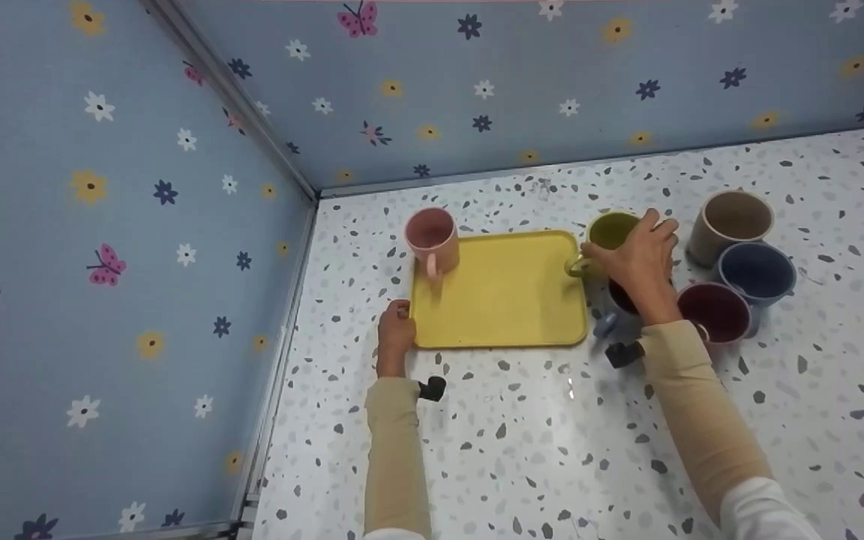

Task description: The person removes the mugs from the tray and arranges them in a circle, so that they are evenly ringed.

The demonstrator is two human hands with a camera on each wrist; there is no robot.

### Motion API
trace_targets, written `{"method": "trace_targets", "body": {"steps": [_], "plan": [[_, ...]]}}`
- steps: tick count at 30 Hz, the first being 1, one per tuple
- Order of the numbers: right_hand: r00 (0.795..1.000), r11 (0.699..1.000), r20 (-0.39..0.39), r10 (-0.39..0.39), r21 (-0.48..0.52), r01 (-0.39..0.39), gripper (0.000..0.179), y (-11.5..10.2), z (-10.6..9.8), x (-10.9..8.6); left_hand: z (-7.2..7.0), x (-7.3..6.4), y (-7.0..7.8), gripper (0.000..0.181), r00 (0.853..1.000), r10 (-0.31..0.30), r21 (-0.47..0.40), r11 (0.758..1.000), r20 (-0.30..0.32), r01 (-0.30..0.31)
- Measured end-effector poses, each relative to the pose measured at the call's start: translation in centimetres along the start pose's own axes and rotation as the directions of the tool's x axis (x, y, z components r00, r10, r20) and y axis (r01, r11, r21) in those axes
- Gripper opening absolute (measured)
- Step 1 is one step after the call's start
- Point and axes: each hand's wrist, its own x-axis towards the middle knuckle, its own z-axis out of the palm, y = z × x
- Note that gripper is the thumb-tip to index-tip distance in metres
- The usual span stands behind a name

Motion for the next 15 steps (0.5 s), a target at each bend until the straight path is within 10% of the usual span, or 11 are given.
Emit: {"method": "trace_targets", "body": {"steps": [15], "plan": [[0.958,0.955,-0.076,-0.277,-0.129,0.266,0.102,-2.7,0.4,-1.0,0.1,0.3,0.0,0.040,1.000,-0.019,0.012,1.000,0.005,0.019]]}}
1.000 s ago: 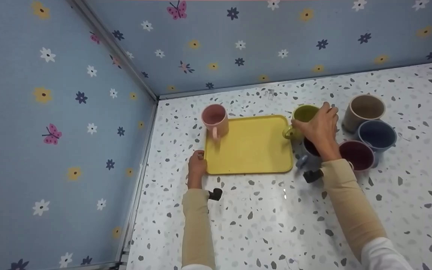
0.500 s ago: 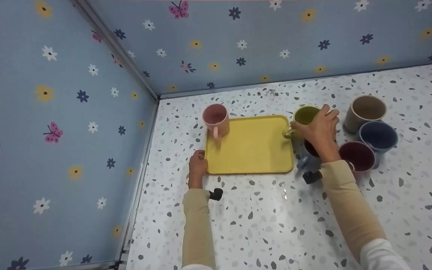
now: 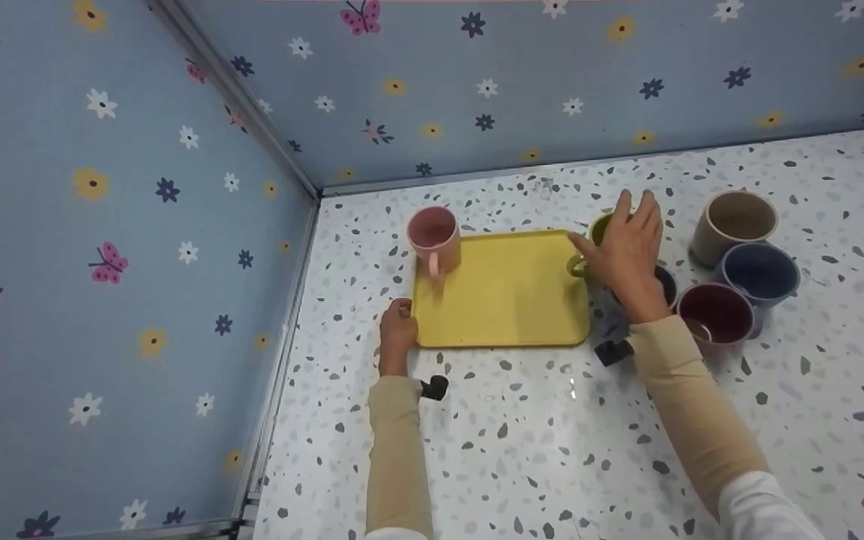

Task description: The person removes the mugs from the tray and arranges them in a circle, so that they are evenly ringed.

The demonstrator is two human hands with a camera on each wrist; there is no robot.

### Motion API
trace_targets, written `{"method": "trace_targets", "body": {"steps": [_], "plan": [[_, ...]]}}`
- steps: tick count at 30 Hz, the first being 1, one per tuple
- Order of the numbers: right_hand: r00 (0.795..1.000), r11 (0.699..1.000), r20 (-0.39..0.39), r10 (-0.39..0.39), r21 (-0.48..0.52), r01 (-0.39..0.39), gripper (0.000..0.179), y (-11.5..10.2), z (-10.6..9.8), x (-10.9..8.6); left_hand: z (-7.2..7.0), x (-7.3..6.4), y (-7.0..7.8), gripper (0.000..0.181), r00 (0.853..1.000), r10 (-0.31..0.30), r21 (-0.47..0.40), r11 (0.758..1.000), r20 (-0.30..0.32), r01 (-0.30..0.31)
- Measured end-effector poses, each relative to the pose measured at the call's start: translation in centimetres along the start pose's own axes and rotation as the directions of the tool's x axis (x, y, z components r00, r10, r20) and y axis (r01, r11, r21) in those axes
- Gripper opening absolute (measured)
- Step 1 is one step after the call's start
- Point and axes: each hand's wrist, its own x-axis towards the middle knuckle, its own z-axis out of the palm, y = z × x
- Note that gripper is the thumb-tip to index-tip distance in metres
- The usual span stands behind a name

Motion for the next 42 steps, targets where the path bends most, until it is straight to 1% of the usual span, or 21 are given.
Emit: {"method": "trace_targets", "body": {"steps": [2,5,9,12,16,19,22,26,28,31,38,40,42], "plan": [[0.999,0.999,-0.015,-0.042,0.030,0.042,0.099,-0.9,0.1,0.2,0.0,0.0,0.0,0.040,1.000,0.000,0.000,1.000,-0.005,0.000],[0.996,0.989,-0.007,-0.086,0.118,0.086,0.095,-2.3,0.5,0.6,0.0,0.0,-0.1,0.040,1.000,0.003,0.002,1.000,-0.009,-0.003],[0.990,0.963,0.041,-0.134,0.240,0.120,0.092,-4.4,1.2,1.2,0.0,0.1,-0.3,0.040,1.000,-0.021,-0.002,1.000,-0.002,0.021],[0.980,0.938,0.073,-0.185,0.310,0.154,0.089,-5.8,1.9,1.5,0.1,0.2,-0.5,0.040,0.999,-0.043,-0.007,0.999,0.003,0.043],[0.962,0.908,0.073,-0.264,0.356,0.222,0.085,-7.5,3.2,2.0,0.0,0.1,-0.5,0.041,0.999,-0.042,-0.011,0.999,0.001,0.042],[0.954,0.891,0.065,-0.294,0.381,0.248,0.083,-8.8,4.3,2.3,-0.1,0.1,-0.6,0.042,0.999,-0.036,-0.013,0.999,0.000,0.036],[0.946,0.866,0.050,-0.319,0.422,0.270,0.080,-10.0,5.6,2.5,-0.2,0.1,-0.6,0.042,0.999,-0.032,-0.017,0.999,-0.003,0.032],[0.932,0.843,0.052,-0.360,0.445,0.301,0.078,-10.9,7.3,2.4,-0.1,0.2,-0.7,0.042,1.000,-0.021,-0.022,1.000,-0.014,0.020],[0.921,0.838,0.073,-0.382,0.446,0.313,0.079,-11.2,8.0,2.3,-0.1,0.2,-0.7,0.042,1.000,-0.011,-0.022,1.000,-0.023,0.011],[0.905,0.839,0.119,-0.409,0.438,0.322,0.081,-11.5,8.8,2.4,0.0,0.0,-0.6,0.041,0.999,0.009,-0.028,1.000,-0.031,-0.010],[0.855,0.833,0.203,-0.477,0.415,0.366,0.090,-12.0,10.0,3.1,0.0,-0.3,-0.4,0.039,0.997,0.050,-0.003,0.999,-0.053,-0.050],[0.850,0.838,0.228,-0.475,0.411,0.358,0.091,-12.0,10.4,3.3,0.1,-0.2,-0.4,0.039,0.997,0.053,0.003,0.999,-0.050,-0.053],[0.850,0.846,0.251,-0.464,0.410,0.340,0.093,-11.8,10.8,3.4,0.2,-0.2,-0.3,0.039,0.997,0.057,0.009,0.998,-0.045,-0.057]]}}
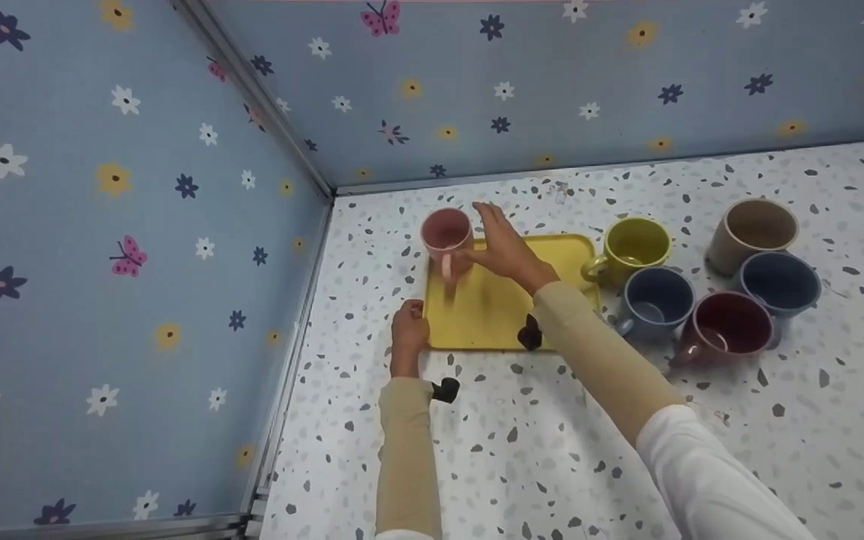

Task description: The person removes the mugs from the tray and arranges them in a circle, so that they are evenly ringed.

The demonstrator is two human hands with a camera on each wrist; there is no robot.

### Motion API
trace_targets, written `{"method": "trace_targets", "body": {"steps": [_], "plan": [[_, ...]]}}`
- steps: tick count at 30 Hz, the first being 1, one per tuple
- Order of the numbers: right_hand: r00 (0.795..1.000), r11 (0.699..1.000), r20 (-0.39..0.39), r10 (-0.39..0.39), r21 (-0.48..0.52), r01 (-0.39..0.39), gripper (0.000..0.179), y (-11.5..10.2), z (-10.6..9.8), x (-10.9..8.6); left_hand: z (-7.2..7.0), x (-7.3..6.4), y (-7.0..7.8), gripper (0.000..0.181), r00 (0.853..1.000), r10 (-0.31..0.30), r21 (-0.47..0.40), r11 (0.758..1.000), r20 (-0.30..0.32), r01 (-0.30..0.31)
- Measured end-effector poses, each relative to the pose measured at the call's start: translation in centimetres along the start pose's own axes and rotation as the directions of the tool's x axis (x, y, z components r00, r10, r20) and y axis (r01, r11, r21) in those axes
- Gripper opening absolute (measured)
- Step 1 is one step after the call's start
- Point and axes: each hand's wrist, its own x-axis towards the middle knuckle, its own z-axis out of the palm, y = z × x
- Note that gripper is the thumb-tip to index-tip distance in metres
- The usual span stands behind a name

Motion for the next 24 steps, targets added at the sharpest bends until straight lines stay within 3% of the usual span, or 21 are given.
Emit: {"method": "trace_targets", "body": {"steps": [7,13,17,24], "plan": [[0.998,0.995,0.029,0.053,0.084,-0.056,0.100,0.9,1.1,0.1,0.5,-0.1,0.1,0.036,1.000,0.000,0.004,1.000,-0.007,0.000],[0.999,0.994,0.028,0.016,0.106,-0.019,0.107,1.1,1.8,0.3,0.7,-0.3,0.0,0.036,1.000,-0.016,0.000,1.000,0.017,0.016],[0.999,0.993,0.036,-0.004,0.122,0.000,0.107,0.9,2.0,1.0,0.4,-0.2,0.0,0.035,1.000,-0.012,-0.004,1.000,-0.004,0.012],[0.998,0.992,0.064,0.015,0.125,-0.023,0.110,0.0,2.3,2.0,-0.1,0.0,0.0,0.036,1.000,-0.017,-0.018,1.000,-0.012,0.016]]}}
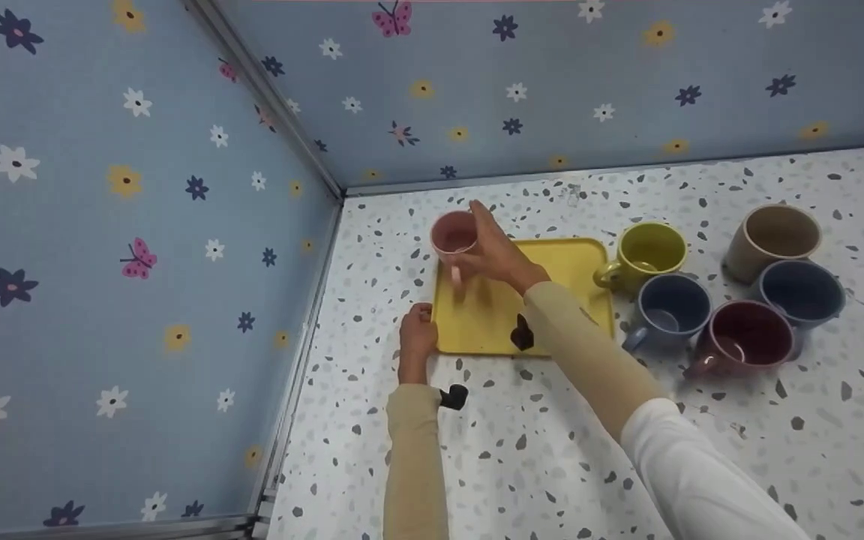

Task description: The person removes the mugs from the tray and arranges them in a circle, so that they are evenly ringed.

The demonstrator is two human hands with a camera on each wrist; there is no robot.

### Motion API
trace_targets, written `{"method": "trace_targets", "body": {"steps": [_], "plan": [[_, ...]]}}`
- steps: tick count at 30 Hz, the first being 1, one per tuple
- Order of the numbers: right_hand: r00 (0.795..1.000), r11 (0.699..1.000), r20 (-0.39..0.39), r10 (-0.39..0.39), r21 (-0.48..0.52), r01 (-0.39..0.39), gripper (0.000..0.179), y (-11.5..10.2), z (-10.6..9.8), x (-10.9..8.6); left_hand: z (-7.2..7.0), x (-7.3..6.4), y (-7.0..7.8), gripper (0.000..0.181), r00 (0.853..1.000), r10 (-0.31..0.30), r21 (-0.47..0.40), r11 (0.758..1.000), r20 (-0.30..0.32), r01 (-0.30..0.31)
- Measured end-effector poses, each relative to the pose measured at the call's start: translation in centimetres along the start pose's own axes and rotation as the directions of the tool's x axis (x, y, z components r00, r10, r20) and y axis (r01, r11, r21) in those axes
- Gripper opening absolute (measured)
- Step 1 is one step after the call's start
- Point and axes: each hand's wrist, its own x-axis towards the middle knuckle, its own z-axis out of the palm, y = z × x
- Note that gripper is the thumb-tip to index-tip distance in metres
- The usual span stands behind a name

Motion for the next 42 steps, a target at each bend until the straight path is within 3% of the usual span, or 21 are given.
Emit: {"method": "trace_targets", "body": {"steps": [6,10,13,16,20,22,32,38,42], "plan": [[0.999,0.999,0.041,0.010,-0.047,-0.008,0.111,-0.5,-0.4,0.3,0.0,-0.1,0.0,0.036,1.000,0.011,0.001,1.000,-0.004,-0.011],[0.994,0.999,0.112,-0.010,0.035,0.006,0.109,-0.7,-0.6,0.5,-0.1,0.0,-0.1,0.036,1.000,0.007,0.008,1.000,-0.005,-0.007],[0.985,0.983,0.144,-0.094,0.168,0.070,0.107,-0.6,-0.6,0.8,-0.1,0.0,-0.1,0.036,1.000,0.011,0.022,1.000,-0.006,-0.011],[0.988,0.986,0.131,-0.086,0.151,0.066,0.105,-0.6,-0.7,0.9,0.0,0.0,-0.2,0.035,1.000,0.022,0.033,0.999,-0.014,-0.021],[0.996,0.999,0.084,0.041,-0.007,-0.041,0.103,-0.7,-1.0,0.7,0.3,0.0,-0.2,0.035,0.999,0.033,0.032,0.999,-0.017,-0.032],[0.996,0.996,0.060,0.069,-0.053,-0.066,0.103,-0.7,-1.1,0.7,0.3,0.0,-0.3,0.035,0.999,0.033,0.027,0.999,-0.018,-0.033],[0.993,0.982,-0.110,0.038,-0.180,-0.057,0.102,0.0,-2.8,-0.2,0.1,0.0,0.2,0.037,1.000,-0.015,-0.003,1.000,0.010,0.015],[0.974,0.978,-0.226,0.028,-0.194,-0.073,0.099,-0.4,-5.2,-0.2,0.1,0.1,0.2,0.038,0.999,-0.036,0.003,0.999,0.010,0.036],[0.943,0.964,-0.330,0.051,-0.230,-0.133,0.094,-0.2,-7.1,-0.1,0.3,0.5,-0.1,0.038,0.998,-0.064,-0.022,0.998,0.028,0.065]]}}
